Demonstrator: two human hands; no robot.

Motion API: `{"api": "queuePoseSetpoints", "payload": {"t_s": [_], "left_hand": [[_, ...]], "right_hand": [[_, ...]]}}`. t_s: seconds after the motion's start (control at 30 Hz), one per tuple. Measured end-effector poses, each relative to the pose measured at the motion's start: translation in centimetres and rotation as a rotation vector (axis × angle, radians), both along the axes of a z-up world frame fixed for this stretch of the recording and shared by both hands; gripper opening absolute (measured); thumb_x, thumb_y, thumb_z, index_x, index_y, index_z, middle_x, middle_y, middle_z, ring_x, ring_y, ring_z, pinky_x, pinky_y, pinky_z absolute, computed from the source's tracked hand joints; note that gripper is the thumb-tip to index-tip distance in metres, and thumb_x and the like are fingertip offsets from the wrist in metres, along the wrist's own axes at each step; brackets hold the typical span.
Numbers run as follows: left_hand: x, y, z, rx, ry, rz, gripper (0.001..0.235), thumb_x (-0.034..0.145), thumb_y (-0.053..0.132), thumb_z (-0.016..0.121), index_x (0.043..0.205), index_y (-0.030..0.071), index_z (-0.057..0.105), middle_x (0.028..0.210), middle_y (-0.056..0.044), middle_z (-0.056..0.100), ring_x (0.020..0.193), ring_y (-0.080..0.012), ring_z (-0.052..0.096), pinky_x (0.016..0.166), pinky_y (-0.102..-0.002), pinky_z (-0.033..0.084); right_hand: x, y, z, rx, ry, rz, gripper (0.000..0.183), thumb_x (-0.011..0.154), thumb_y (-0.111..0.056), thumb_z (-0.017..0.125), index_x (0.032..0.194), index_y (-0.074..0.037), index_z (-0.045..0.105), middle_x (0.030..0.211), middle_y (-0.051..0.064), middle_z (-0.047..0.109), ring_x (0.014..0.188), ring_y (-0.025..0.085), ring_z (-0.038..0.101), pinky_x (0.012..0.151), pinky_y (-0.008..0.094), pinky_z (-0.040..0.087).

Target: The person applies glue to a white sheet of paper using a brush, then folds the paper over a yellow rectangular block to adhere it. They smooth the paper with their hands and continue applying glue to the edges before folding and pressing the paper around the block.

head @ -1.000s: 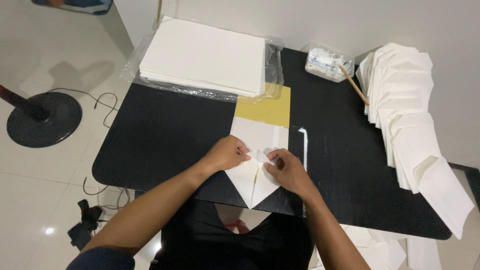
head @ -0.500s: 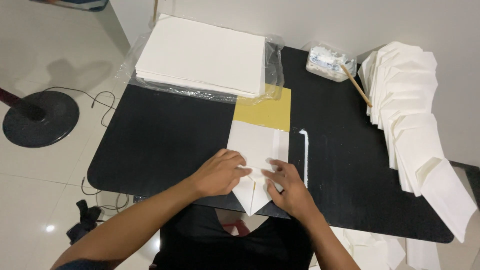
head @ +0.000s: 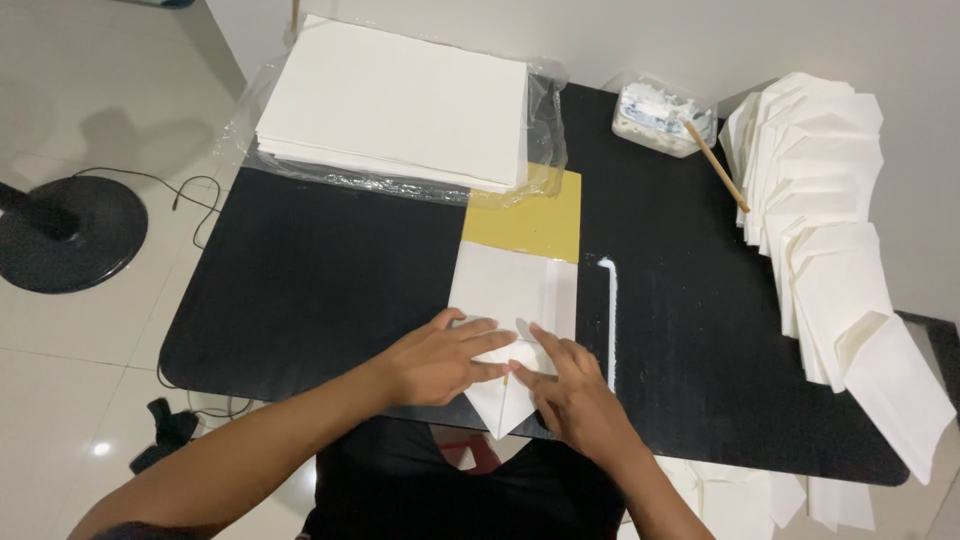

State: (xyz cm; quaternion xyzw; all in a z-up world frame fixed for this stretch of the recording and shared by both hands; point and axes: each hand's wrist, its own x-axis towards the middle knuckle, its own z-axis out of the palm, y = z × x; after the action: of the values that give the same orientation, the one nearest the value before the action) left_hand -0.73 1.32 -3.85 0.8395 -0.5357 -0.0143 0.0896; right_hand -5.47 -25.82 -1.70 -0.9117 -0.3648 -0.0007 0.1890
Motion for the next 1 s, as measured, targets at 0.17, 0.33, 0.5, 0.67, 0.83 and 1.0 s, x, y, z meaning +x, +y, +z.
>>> {"api": "queuePoseSetpoints", "payload": {"t_s": [0.17, 0.33, 0.5, 0.67, 0.83, 1.0], "left_hand": [[-1.0, -0.2, -3.9, 0.004, -0.054, -0.034, 0.053, 0.099, 0.017, 0.051, 0.152, 0.017, 0.049, 0.165, -0.007, 0.036, 0.155, -0.0309, 0.027, 0.121, -0.056, 0.019], [-3.4, 0.3, -0.8, -0.148, 0.133, -0.011, 0.067, 0.085, 0.015, 0.051, 0.150, 0.002, 0.048, 0.161, -0.017, 0.043, 0.152, -0.0288, 0.035, 0.124, -0.051, 0.018], [-5.4, 0.3, -0.2, -0.356, 0.122, 0.007, 0.092, 0.089, 0.049, 0.073, 0.151, -0.010, 0.041, 0.161, -0.027, 0.037, 0.153, -0.0382, 0.033, 0.126, -0.054, 0.018], [-8.5, -0.4, -1.0, -0.336, -0.127, 0.078, 0.061, 0.099, 0.030, 0.065, 0.145, -0.008, 0.052, 0.155, -0.026, 0.048, 0.147, -0.0373, 0.043, 0.125, -0.053, 0.026], [-10.5, -0.7, -1.3, -0.359, -0.248, 0.130, 0.040, 0.110, 0.008, 0.042, 0.145, -0.007, 0.054, 0.152, -0.025, 0.052, 0.144, -0.0366, 0.049, 0.123, -0.054, 0.032], [-9.7, -0.6, -2.2, -0.430, 0.016, 0.126, 0.042, 0.105, 0.014, 0.052, 0.143, -0.003, 0.056, 0.152, -0.020, 0.054, 0.146, -0.0343, 0.045, 0.125, -0.053, 0.025]], "right_hand": [[-1.0, 0.1, -0.2, 0.103, 0.026, -0.117, 0.058, 0.095, -0.008, 0.065, 0.150, -0.016, 0.048, 0.162, 0.027, 0.032, 0.134, 0.047, 0.045, 0.104, 0.056, 0.047], [-3.1, 0.8, -0.6, 0.048, -0.124, -0.175, 0.058, 0.095, -0.009, 0.066, 0.149, -0.011, 0.046, 0.161, 0.024, 0.035, 0.125, 0.043, 0.051, 0.101, 0.053, 0.049], [-6.5, 1.9, -1.4, 0.026, -0.033, -0.085, 0.082, 0.098, -0.037, 0.070, 0.158, -0.001, 0.028, 0.167, 0.027, 0.023, 0.156, 0.041, 0.025, 0.124, 0.056, 0.026], [-9.8, 2.5, -4.7, -0.003, -0.249, -0.172, 0.054, 0.098, -0.012, 0.061, 0.148, 0.002, 0.047, 0.156, 0.021, 0.047, 0.146, 0.035, 0.047, 0.122, 0.049, 0.037], [-11.2, 3.0, -6.6, 0.051, -0.318, -0.272, 0.047, 0.098, 0.001, 0.057, 0.143, -0.008, 0.058, 0.149, 0.012, 0.059, 0.141, 0.031, 0.053, 0.121, 0.046, 0.039], [-10.5, 2.7, -6.5, 0.247, -0.290, -0.346, 0.049, 0.094, 0.004, 0.062, 0.141, -0.005, 0.057, 0.137, 0.009, 0.069, 0.132, 0.028, 0.064, 0.116, 0.045, 0.048]]}}
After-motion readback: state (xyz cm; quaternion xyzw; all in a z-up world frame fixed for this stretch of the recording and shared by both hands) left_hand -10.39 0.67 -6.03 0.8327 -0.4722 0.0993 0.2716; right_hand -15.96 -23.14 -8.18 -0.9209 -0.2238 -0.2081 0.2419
